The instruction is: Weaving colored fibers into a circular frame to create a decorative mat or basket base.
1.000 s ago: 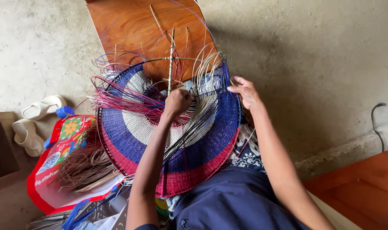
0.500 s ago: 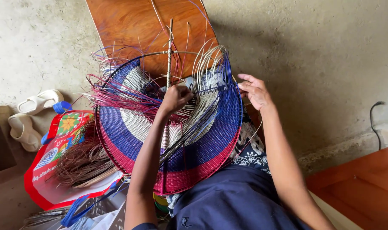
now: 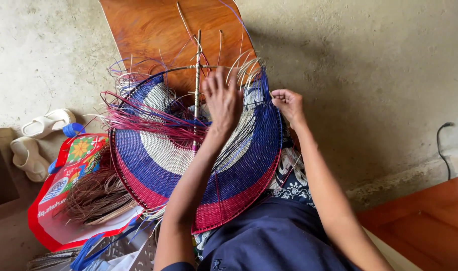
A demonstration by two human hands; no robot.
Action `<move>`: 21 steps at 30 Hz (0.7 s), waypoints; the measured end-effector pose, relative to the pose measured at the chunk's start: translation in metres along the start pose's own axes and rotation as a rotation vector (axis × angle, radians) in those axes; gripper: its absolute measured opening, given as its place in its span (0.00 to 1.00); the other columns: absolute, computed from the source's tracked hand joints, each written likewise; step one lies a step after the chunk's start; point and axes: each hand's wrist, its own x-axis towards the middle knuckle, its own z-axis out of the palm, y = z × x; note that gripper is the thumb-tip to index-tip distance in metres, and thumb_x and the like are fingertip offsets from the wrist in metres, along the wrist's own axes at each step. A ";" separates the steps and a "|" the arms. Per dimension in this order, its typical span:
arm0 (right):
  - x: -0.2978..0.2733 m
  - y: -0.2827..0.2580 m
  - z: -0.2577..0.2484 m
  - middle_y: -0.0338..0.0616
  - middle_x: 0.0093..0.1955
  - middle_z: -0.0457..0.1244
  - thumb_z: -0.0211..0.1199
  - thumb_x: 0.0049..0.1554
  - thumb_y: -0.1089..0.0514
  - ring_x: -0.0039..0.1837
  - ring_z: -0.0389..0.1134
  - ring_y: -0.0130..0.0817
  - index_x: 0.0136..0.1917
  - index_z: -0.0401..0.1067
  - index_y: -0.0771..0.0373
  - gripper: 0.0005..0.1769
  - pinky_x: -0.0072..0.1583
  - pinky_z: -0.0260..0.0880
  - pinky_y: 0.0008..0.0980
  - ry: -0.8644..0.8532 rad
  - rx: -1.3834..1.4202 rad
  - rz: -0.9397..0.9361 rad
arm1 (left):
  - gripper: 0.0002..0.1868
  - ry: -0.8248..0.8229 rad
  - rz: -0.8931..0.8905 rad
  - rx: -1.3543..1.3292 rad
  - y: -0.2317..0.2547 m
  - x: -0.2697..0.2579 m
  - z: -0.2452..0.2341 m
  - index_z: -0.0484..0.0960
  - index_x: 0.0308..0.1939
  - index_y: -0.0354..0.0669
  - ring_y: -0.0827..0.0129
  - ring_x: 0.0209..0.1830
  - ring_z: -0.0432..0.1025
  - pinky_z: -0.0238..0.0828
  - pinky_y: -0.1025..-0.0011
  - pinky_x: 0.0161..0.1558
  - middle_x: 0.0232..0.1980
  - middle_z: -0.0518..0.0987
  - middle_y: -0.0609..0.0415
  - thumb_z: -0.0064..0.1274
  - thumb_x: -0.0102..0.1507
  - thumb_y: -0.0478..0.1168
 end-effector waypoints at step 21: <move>-0.008 -0.004 -0.001 0.42 0.42 0.64 0.66 0.52 0.70 0.43 0.69 0.25 0.72 0.65 0.67 0.35 0.48 0.71 0.25 -0.064 0.197 0.117 | 0.18 -0.971 -0.375 -0.865 0.024 -0.015 0.160 0.88 0.48 0.52 0.66 0.20 0.80 0.77 0.70 0.34 0.17 0.81 0.57 0.63 0.57 0.52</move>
